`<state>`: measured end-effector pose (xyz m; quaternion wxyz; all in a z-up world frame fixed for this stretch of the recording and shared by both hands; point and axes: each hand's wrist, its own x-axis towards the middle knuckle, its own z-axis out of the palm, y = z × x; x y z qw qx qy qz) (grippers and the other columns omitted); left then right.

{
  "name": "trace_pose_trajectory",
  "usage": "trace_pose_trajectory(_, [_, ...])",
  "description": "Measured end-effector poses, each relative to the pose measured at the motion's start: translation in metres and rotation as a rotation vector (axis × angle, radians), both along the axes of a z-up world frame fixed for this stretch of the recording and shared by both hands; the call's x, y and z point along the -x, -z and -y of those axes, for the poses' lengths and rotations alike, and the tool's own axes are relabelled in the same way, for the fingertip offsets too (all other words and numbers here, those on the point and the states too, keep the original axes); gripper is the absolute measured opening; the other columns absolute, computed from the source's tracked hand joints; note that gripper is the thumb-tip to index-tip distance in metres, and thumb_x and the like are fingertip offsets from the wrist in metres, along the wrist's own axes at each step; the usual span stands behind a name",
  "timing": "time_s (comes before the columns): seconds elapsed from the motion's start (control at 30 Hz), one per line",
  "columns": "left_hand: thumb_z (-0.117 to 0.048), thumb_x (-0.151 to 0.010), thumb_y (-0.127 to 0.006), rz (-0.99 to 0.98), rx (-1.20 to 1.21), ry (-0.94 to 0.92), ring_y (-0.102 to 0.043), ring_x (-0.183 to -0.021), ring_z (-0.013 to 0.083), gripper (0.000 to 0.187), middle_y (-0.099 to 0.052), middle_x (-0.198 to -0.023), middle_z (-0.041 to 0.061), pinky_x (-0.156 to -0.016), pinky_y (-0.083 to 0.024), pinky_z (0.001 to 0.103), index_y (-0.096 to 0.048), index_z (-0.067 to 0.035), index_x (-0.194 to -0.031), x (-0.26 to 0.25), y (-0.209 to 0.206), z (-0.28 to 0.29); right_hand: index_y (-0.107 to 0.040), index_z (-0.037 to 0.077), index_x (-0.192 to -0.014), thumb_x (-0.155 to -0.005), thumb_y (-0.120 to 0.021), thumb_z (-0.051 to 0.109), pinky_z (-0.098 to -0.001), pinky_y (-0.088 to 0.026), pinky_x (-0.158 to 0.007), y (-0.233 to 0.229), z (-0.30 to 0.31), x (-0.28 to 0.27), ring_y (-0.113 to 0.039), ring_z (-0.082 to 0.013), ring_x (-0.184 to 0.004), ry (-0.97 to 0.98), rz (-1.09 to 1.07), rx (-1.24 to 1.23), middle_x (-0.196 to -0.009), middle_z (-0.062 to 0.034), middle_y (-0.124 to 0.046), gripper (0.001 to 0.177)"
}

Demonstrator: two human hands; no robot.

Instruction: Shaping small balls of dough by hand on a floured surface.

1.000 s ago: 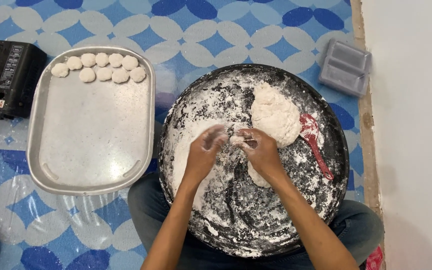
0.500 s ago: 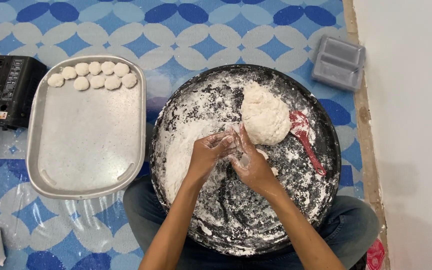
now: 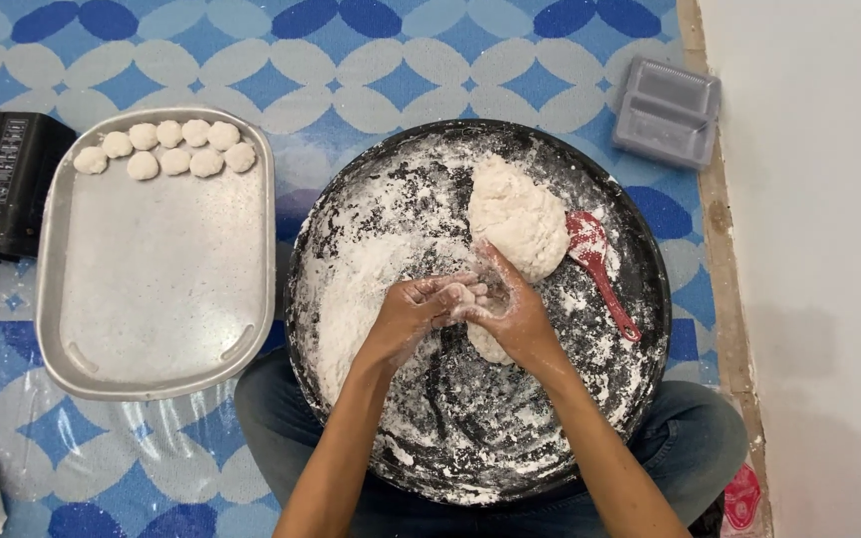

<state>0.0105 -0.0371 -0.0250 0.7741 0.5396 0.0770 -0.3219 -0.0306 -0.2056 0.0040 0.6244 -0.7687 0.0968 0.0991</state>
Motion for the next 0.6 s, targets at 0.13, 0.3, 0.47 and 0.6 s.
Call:
trace_pose_trajectory(0.13, [-0.003, -0.087, -0.072, 0.003, 0.070, 0.013, -0.068, -0.094, 0.0299, 0.047, -0.065, -0.117, 0.030, -0.079, -0.061, 0.033, -0.056, 0.017, -0.127, 0.005, -0.002, -0.002, -0.025, 0.013, -0.157, -0.076, -0.083, 0.019, -0.0546, -0.038, -0.116, -0.007, -0.007, 0.000, -0.049, -0.0462, -0.132, -0.059, -0.040, -0.024, -0.150, -0.0291, -0.037, 0.099])
trace_pose_trajectory(0.3, [-0.006, -0.090, -0.070, 0.247, -0.195, -0.007, -0.066, -0.109, 0.0358, 0.033, -0.069, -0.121, 0.023, -0.096, -0.049, 0.047, -0.068, -0.004, -0.124, -0.001, -0.016, -0.008, -0.044, 0.017, -0.148, -0.082, -0.076, 0.042, -0.0567, -0.032, -0.117, -0.017, -0.001, 0.000, -0.038, -0.0396, -0.141, -0.063, 0.019, 0.248, -0.153, -0.0190, -0.040, 0.078])
trace_pose_trajectory(0.47, [-0.018, -0.098, -0.057, 0.556, -0.480, 0.065, -0.045, -0.138, 0.0423, 0.043, -0.061, -0.135, 0.024, -0.116, -0.031, 0.058, -0.057, -0.004, -0.139, -0.001, -0.017, -0.011, -0.051, 0.006, -0.140, -0.093, -0.061, 0.015, -0.0588, -0.036, -0.115, -0.025, 0.017, 0.026, -0.050, -0.0428, -0.132, 0.142, 0.078, 0.163, -0.142, -0.0240, -0.051, 0.048])
trace_pose_trajectory(0.6, [-0.023, -0.103, -0.048, 0.688, -0.909, 0.330, -0.036, -0.143, 0.0363, 0.049, -0.046, -0.146, 0.029, -0.120, -0.023, 0.053, -0.046, 0.003, -0.145, 0.010, -0.040, -0.002, -0.054, 0.003, -0.136, -0.097, -0.054, 0.006, -0.0553, -0.038, -0.115, -0.021, 0.036, 0.059, -0.052, -0.0392, -0.133, 0.286, 0.076, 0.177, -0.133, -0.0230, -0.060, 0.039])
